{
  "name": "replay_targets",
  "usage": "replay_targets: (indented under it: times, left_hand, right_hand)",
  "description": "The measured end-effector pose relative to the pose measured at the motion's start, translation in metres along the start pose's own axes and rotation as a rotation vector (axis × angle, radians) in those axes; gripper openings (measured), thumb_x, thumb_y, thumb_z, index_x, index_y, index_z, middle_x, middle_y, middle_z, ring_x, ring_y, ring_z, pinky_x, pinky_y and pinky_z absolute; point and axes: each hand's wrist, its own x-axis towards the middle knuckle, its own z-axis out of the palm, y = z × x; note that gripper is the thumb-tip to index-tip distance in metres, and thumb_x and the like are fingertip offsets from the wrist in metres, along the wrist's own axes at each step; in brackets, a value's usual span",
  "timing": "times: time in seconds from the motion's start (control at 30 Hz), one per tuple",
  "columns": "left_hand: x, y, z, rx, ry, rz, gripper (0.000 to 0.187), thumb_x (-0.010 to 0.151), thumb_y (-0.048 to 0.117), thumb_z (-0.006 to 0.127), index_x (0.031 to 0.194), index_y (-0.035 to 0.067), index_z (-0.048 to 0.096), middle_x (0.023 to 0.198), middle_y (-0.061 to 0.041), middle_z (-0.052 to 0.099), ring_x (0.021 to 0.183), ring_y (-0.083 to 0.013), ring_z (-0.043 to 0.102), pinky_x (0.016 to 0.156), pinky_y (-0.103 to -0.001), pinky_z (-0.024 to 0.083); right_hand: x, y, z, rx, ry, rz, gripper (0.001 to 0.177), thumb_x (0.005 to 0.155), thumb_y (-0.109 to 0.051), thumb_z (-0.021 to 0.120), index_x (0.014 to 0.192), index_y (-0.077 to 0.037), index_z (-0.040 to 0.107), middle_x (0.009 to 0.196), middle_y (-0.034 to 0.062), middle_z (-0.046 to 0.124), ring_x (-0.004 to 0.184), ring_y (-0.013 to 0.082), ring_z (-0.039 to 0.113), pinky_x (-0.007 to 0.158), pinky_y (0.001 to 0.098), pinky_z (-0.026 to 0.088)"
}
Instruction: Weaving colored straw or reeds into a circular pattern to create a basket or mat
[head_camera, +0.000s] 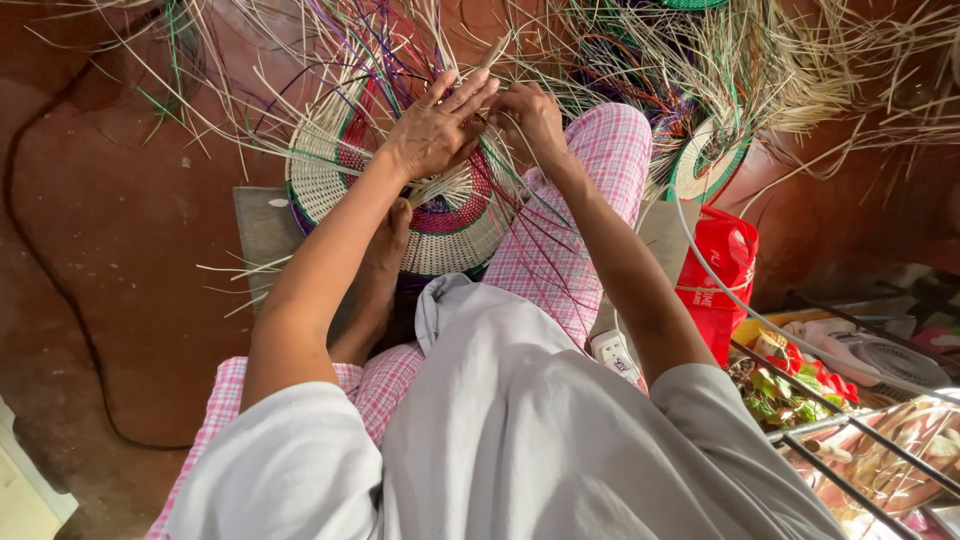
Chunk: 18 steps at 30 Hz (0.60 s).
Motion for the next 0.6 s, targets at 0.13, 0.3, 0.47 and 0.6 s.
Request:
replay_targets:
  times: [0.13, 0.3, 0.47, 0.6]
  left_hand:
    - [0.015, 0.013, 0.013, -0.066, -0.067, -0.139, 0.022, 0.086, 0.008, 0.042, 0.096, 0.014, 0.060, 0.134, -0.008, 0.043, 0.135, -0.0238, 0.021, 0.115, -0.036, -0.008]
    - [0.030, 0.021, 0.020, 0.368, -0.185, -0.164, 0.042, 0.078, 0.009, 0.043, 0.119, 0.011, 0.049, 0.142, -0.004, 0.029, 0.135, -0.0305, 0.003, 0.111, -0.046, -0.014]
    - [0.018, 0.015, 0.024, 0.200, -0.184, -0.109, 0.017, 0.073, 0.009, 0.052, 0.089, 0.015, 0.052, 0.145, -0.007, 0.026, 0.135, -0.0314, 0.005, 0.110, -0.049, -0.008]
    - [0.019, 0.011, 0.012, -0.106, -0.258, -0.150, 0.022, 0.070, 0.001, 0.054, 0.061, 0.020, 0.059, 0.143, -0.007, 0.033, 0.135, -0.0309, 0.009, 0.108, -0.047, -0.007]
  right_hand:
    - [0.001, 0.013, 0.004, 0.104, -0.090, 0.137, 0.002, 0.077, -0.004, 0.069, 0.078, -0.005, 0.067, 0.074, 0.0063, 0.068, 0.052, 0.0092, 0.063, 0.044, 0.0190, 0.052]
    - [0.010, 0.023, 0.006, 0.290, -0.250, 0.462, 0.004, 0.075, -0.010, 0.069, 0.078, -0.009, 0.066, 0.076, 0.0038, 0.067, 0.063, 0.0091, 0.062, 0.060, 0.0225, 0.053]
    - [0.017, -0.003, -0.009, 0.580, -0.256, 0.625, 0.006, 0.076, -0.007, 0.065, 0.082, -0.006, 0.064, 0.080, 0.0063, 0.066, 0.075, 0.0130, 0.063, 0.075, 0.0263, 0.053]
    - [0.017, -0.017, -0.034, 0.632, -0.184, 0.642, 0.007, 0.075, -0.005, 0.066, 0.072, -0.010, 0.064, 0.069, 0.0009, 0.063, 0.063, 0.0077, 0.054, 0.061, 0.0203, 0.047]
